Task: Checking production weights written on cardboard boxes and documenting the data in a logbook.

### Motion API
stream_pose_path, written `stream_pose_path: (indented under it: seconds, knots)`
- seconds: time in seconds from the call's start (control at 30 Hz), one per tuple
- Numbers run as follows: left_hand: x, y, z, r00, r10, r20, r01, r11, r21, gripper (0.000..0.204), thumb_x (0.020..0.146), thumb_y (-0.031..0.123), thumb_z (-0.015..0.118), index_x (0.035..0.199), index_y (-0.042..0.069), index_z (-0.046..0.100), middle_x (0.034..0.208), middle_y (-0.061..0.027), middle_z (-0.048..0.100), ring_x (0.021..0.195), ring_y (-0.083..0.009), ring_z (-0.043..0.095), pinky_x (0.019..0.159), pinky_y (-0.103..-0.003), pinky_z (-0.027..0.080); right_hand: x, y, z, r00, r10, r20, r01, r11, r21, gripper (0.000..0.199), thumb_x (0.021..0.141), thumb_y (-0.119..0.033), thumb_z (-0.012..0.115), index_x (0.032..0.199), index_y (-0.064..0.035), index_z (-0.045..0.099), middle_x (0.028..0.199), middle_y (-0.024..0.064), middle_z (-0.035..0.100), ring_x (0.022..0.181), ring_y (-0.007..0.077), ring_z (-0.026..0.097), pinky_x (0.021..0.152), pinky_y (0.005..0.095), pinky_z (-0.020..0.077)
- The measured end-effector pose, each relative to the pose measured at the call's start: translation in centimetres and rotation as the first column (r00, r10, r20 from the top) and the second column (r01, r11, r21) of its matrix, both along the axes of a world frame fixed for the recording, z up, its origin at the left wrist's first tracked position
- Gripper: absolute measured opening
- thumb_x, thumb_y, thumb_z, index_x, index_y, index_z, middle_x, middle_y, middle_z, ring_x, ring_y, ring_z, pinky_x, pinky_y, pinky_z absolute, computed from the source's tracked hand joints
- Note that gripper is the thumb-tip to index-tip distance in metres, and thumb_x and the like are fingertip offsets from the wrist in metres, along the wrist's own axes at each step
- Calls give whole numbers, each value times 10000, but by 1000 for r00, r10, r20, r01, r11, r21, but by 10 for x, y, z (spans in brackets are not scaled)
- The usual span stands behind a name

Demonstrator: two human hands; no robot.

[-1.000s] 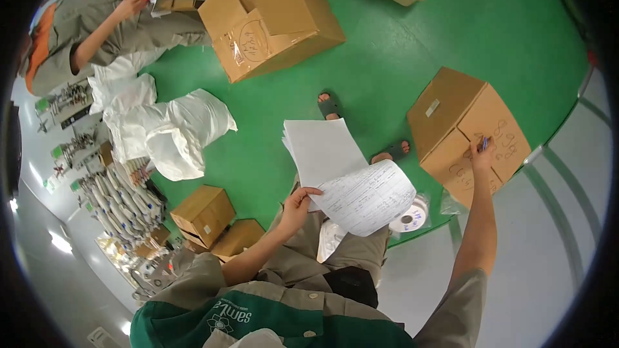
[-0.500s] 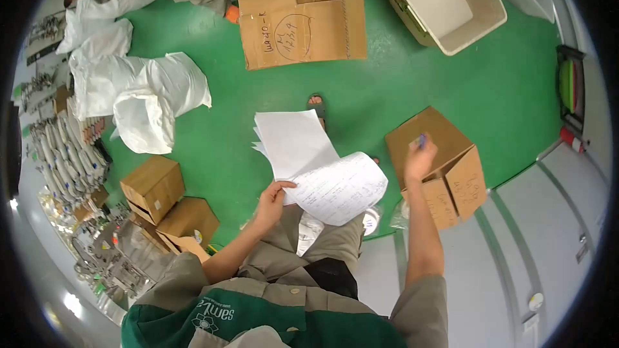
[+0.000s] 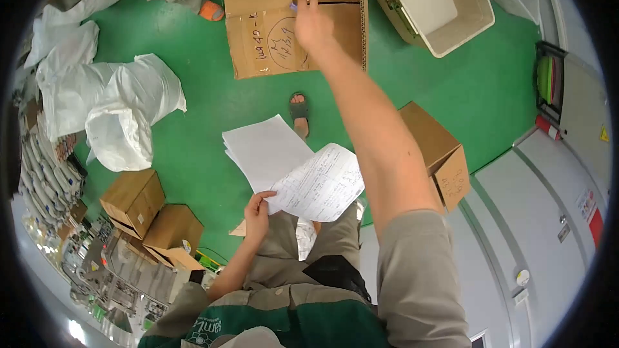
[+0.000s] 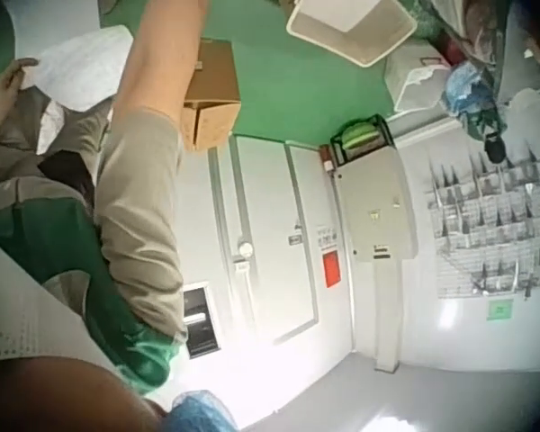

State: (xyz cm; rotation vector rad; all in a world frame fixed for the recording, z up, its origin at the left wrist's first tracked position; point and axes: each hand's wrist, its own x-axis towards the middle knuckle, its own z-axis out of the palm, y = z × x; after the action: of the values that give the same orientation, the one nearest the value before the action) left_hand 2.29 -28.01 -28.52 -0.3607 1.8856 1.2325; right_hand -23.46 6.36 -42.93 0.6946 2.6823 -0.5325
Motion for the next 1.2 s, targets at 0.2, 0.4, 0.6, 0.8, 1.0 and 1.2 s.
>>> stream_pose_path:
  seconds: [0.2,0.4,0.6,0.8,1.0,1.2]
  knots:
    - [-2,-10,-10,997,18,71,-17,1000,-14,295,923,-45,421,1042,37,679,875,-26,602,674,-68,462,607,-218,368,-8,23,3,987,103,126,-102,995,-14,505,828,-357,708,1224,-103,528,1186,160,533,1018,344,616,836,468,520]
    - [-9,-34,-9,995,61,84,-56,996,-67,299,929,-45,414,1059,24,675,920,-50,629,739,-88,499,681,-225,404,135,-62,111,995,78,-67,-82,995,-51,260,854,-245,677,1042,-107,563,1044,77,537,783,320,628,548,437,505]
    - [-23,-19,-5,995,57,85,-51,996,-67,288,941,-33,414,1073,14,666,950,-69,641,817,-120,559,762,-242,438,209,-77,124,946,144,291,-56,955,-290,385,846,-391,684,1047,-63,659,1051,142,660,799,344,671,714,422,541]
    - [-19,-21,-9,999,38,38,-35,998,-57,301,942,-41,404,1085,18,662,959,-36,601,748,-66,485,695,-199,397,95,-70,21,920,-273,280,360,870,-336,746,868,-400,652,1427,-3,357,1037,229,661,760,294,696,755,387,535]
    - [-22,-19,-14,997,52,48,-50,998,-39,298,936,-36,412,1062,17,676,836,20,509,662,-50,367,596,-198,319,57,-123,-18,787,-583,205,614,772,-164,884,852,-285,677,1504,-55,126,1275,265,504,658,289,670,763,408,545]
    - [-27,-21,-18,999,-48,3,48,998,-30,304,921,-36,421,1077,19,676,848,17,541,656,-51,378,595,-204,325,99,-126,41,797,-603,-13,490,660,-569,509,918,-167,601,1353,43,441,1218,191,561,545,164,602,513,309,510]
